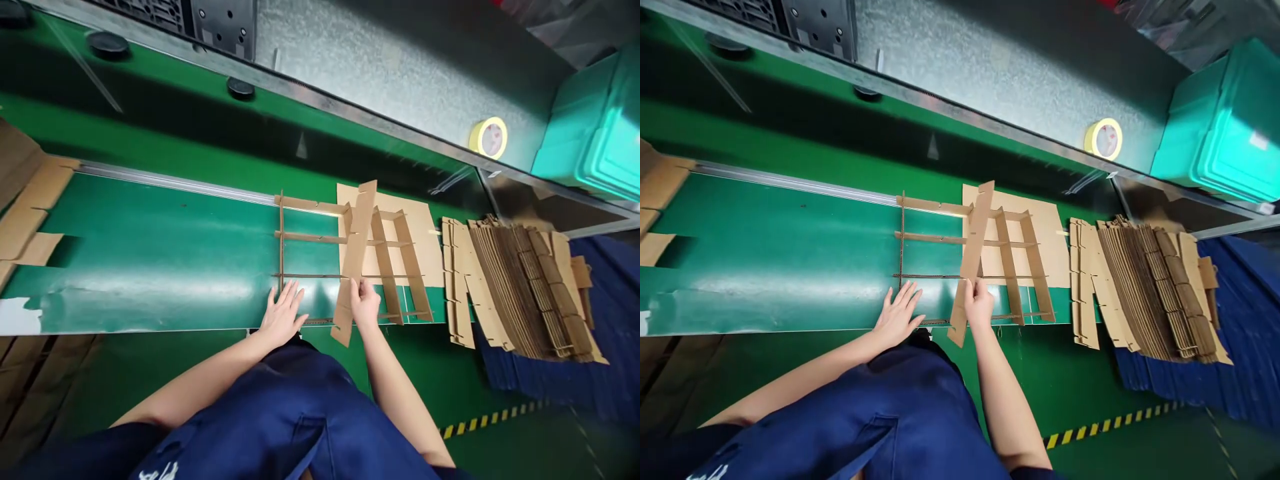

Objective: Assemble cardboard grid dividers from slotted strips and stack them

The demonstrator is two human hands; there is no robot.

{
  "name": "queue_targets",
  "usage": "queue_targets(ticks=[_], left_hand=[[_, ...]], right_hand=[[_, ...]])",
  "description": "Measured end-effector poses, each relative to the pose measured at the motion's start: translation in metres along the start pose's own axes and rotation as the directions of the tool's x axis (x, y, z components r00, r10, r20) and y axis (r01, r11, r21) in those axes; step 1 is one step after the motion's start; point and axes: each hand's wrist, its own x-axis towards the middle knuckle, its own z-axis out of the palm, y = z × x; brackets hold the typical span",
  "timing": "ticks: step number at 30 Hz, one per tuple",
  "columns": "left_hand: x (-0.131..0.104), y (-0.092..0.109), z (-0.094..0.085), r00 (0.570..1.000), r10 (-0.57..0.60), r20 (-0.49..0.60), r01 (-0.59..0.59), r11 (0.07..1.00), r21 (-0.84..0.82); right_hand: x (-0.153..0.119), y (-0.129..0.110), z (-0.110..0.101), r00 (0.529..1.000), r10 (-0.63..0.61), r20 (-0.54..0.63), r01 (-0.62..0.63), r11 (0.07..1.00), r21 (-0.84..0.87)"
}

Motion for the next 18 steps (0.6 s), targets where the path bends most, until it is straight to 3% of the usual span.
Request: queue_targets(ticks=[4,9,18], left_hand=[[0.002,-0.002,-0.002,1.0,0.01,-0.008,-0.01,1.0,0.021],[0.002,0.002,-0.007,1.0,-0.016,-0.019,0.017,1.0,0.012],[0.004,0.004,-0.009,0.998,-0.048,0.028,0.048,0.999,-0.014]], right_hand=[[0.006,-0.006,0.025,0.995,-0.086,0.046,0.09,0.992,-0.089],[0.005,-0.003,0.042,0.984,-0.163,0.079,0.174,0.969,-0.173],[0.006,-0.001,0.058,0.978,-0.155,0.14,0.19,0.939,-0.286]])
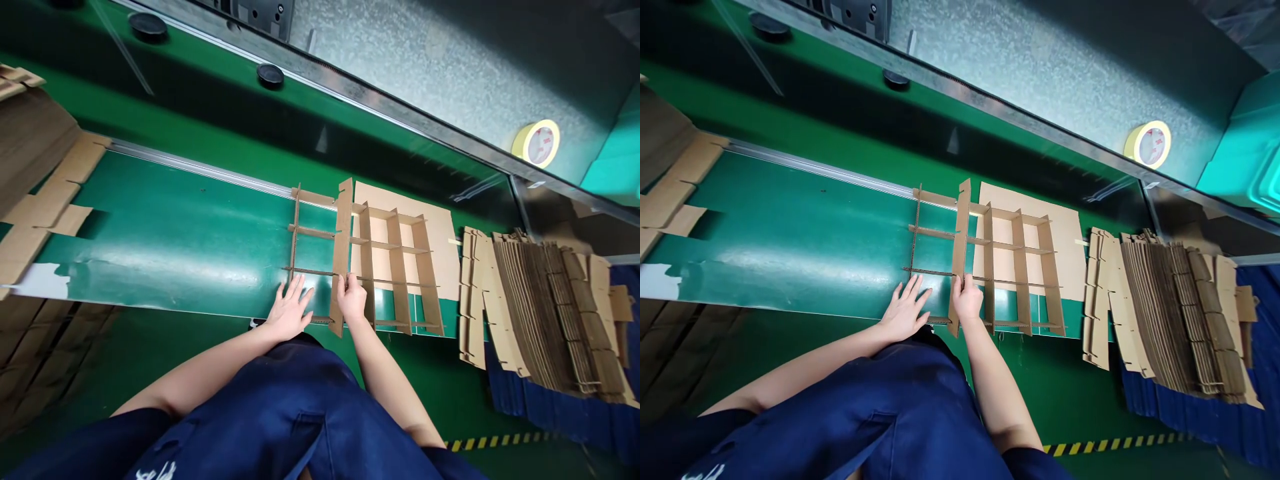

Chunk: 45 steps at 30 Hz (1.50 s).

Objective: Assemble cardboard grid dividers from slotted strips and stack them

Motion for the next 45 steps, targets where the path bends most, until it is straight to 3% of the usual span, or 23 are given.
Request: queue_targets(ticks=[8,15,21,27,30,33,35,40,45], left_hand=[[-0.001,0.003,-0.001,0.999,-0.03,0.013,0.03,1.0,-0.005],[0.019,0.004,-0.009,0.997,-0.066,-0.036,0.066,0.998,0.008],[0.036,-0.004,-0.005,0.999,-0.028,-0.028,0.029,0.998,0.05],[0.035,-0.004,-0.003,0.999,-0.022,-0.035,0.024,0.998,0.062],[0.035,-0.003,-0.004,0.999,-0.027,-0.026,0.029,0.997,0.066],[0.036,-0.003,-0.005,0.999,-0.029,-0.014,0.03,0.997,0.065],[0.037,-0.002,-0.005,0.999,-0.034,-0.019,0.035,0.997,0.065],[0.036,-0.003,-0.003,0.999,-0.025,-0.036,0.028,0.996,0.084],[0.036,-0.004,-0.002,1.0,-0.023,-0.009,0.024,0.992,0.125]], right_hand=[[-0.002,0.002,-0.001,0.998,0.028,-0.048,-0.031,0.997,-0.065],[0.004,-0.009,0.005,0.993,0.059,0.099,-0.038,0.977,-0.21],[0.006,-0.017,0.007,0.981,0.104,0.164,-0.054,0.958,-0.282],[0.028,-0.022,0.006,0.996,-0.088,0.021,0.09,0.978,-0.187],[0.041,-0.024,0.014,0.97,-0.15,0.191,0.181,0.971,-0.157],[0.046,-0.024,0.018,0.933,-0.136,0.334,0.191,0.972,-0.138],[0.046,-0.025,0.018,0.94,-0.136,0.313,0.189,0.971,-0.146],[0.053,-0.035,0.02,0.977,-0.192,0.097,0.207,0.963,-0.171],[0.07,-0.048,0.025,0.936,-0.206,0.286,0.253,0.958,-0.138]])
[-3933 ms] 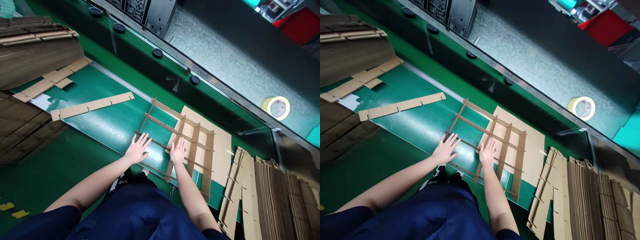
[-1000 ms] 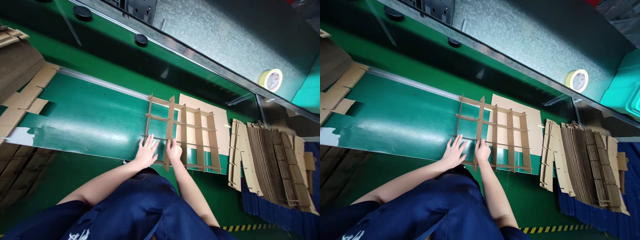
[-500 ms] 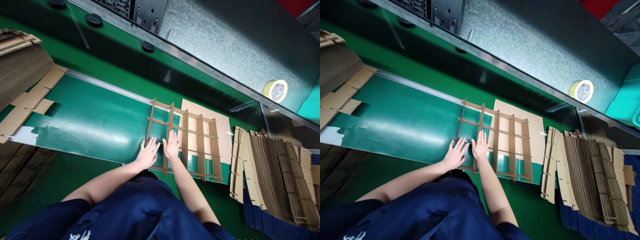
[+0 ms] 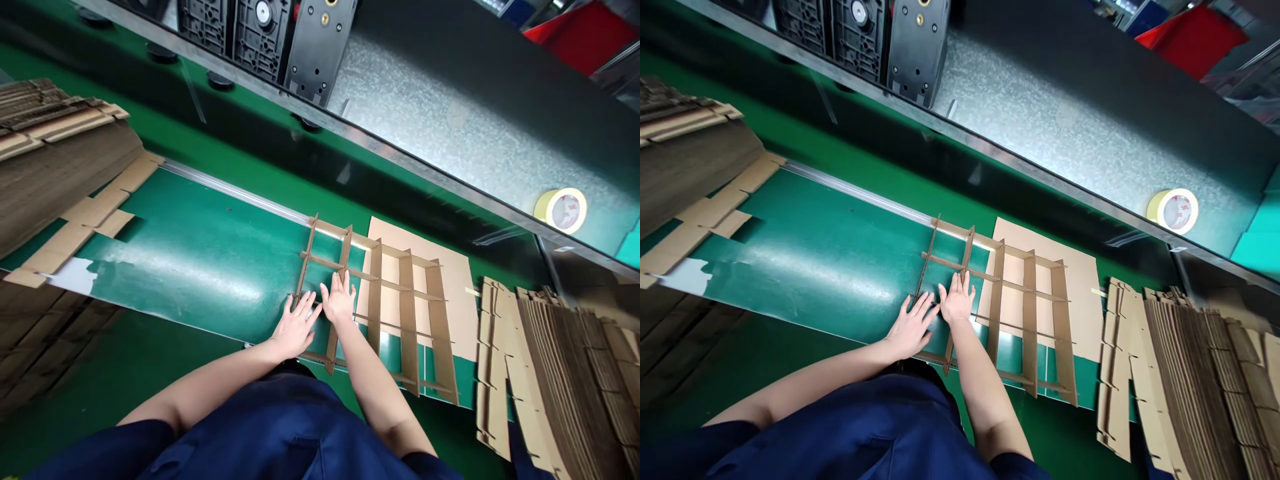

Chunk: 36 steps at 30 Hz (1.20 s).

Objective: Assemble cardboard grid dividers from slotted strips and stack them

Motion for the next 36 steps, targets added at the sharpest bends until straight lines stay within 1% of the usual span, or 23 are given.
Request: queue_targets(ticks=[1,3,5,6,7,9,11,12,13,16,18,20,22,23,24,25,27,28,29,30,32,34,36], left_hand=[[0.0,0.0,0.0,1.0,-0.001,0.004,0.001,1.0,0.006],[0.0,0.0,0.001,1.0,0.001,0.01,-0.001,1.0,0.014],[0.0,0.0,0.001,1.0,0.007,0.018,-0.007,1.0,0.016],[0.0,0.0,0.001,1.0,0.009,0.021,-0.01,1.0,0.016],[0.0,-0.001,0.002,1.0,0.013,0.024,-0.014,1.0,0.016],[0.0,-0.001,0.002,1.0,0.017,0.024,-0.018,1.0,0.017],[0.0,-0.002,0.002,1.0,0.017,0.02,-0.018,1.0,0.017],[0.0,-0.002,0.003,1.0,0.016,0.017,-0.016,1.0,0.014],[0.0,-0.002,0.003,1.0,0.016,0.014,-0.016,1.0,0.01],[-0.002,-0.002,0.006,1.0,0.011,-0.014,-0.011,1.0,-0.005],[-0.005,-0.002,0.008,0.999,0.003,-0.049,-0.003,1.0,-0.009],[-0.007,-0.003,0.009,0.994,-0.035,-0.104,0.033,0.999,-0.014],[-0.006,-0.006,0.008,0.978,-0.128,-0.163,0.125,0.992,-0.025],[-0.004,-0.009,0.006,0.966,-0.188,-0.178,0.186,0.982,-0.031],[-0.001,-0.011,0.004,0.954,-0.246,-0.17,0.243,0.969,-0.036],[0.003,-0.014,0.002,0.946,-0.293,-0.138,0.291,0.956,-0.038],[0.014,-0.017,-0.002,0.936,-0.351,-0.026,0.35,0.936,-0.022],[0.019,-0.018,-0.005,0.93,-0.366,0.032,0.366,0.931,0.0],[0.024,-0.018,-0.007,0.923,-0.377,0.081,0.375,0.926,0.031],[0.029,-0.017,-0.009,0.914,-0.388,0.116,0.383,0.921,0.069],[0.034,-0.015,-0.012,0.903,-0.403,0.151,0.383,0.912,0.148],[0.038,-0.014,-0.014,0.9,-0.402,0.169,0.368,0.908,0.199],[0.04,-0.015,-0.015,0.901,-0.397,0.178,0.356,0.908,0.222]], right_hand=[[0.006,0.0,-0.004,1.0,-0.014,-0.024,0.014,1.0,-0.003],[0.022,0.0,-0.015,0.987,-0.043,-0.154,0.04,0.999,-0.019],[0.046,0.002,-0.026,0.962,-0.048,-0.269,0.042,0.999,-0.027],[0.06,0.004,-0.03,0.96,-0.031,-0.277,0.026,0.999,-0.023],[0.074,0.006,-0.032,0.97,-0.012,-0.242,0.009,1.0,-0.015],[0.099,0.01,-0.03,0.996,0.013,-0.09,-0.013,1.0,-0.003],[0.114,0.013,-0.023,0.999,0.006,0.043,-0.006,1.0,0.01],[0.116,0.015,-0.02,0.998,-0.007,0.063,0.006,1.0,0.02],[0.115,0.018,-0.017,0.998,-0.023,0.051,0.021,0.999,0.032],[0.091,0.034,-0.018,0.994,-0.075,-0.083,0.08,0.995,0.063],[0.062,0.06,-0.024,0.977,-0.061,-0.202,0.072,0.996,0.044],[0.026,0.102,-0.029,0.956,0.016,-0.293,-0.019,1.0,-0.006],[-0.016,0.157,-0.032,0.929,0.169,-0.328,-0.198,0.979,-0.057],[-0.038,0.188,-0.032,0.904,0.277,-0.325,-0.315,0.947,-0.067],[-0.059,0.218,-0.032,0.867,0.398,-0.299,-0.437,0.897,-0.072],[-0.08,0.247,-0.031,0.827,0.504,-0.25,-0.536,0.841,-0.074],[-0.113,0.297,-0.026,0.777,0.623,-0.094,-0.63,0.773,-0.077],[-0.125,0.316,-0.022,0.777,0.629,-0.014,-0.629,0.776,-0.057],[-0.133,0.331,-0.018,0.791,0.61,0.045,-0.609,0.792,-0.023],[-0.136,0.343,-0.013,0.811,0.58,0.074,-0.583,0.812,0.018],[-0.133,0.356,-0.005,0.845,0.532,0.056,-0.535,0.842,0.075],[-0.122,0.361,0.0,0.844,0.537,0.014,-0.536,0.841,0.074],[-0.109,0.364,0.002,0.836,0.549,0.03,-0.549,0.834,0.052]])
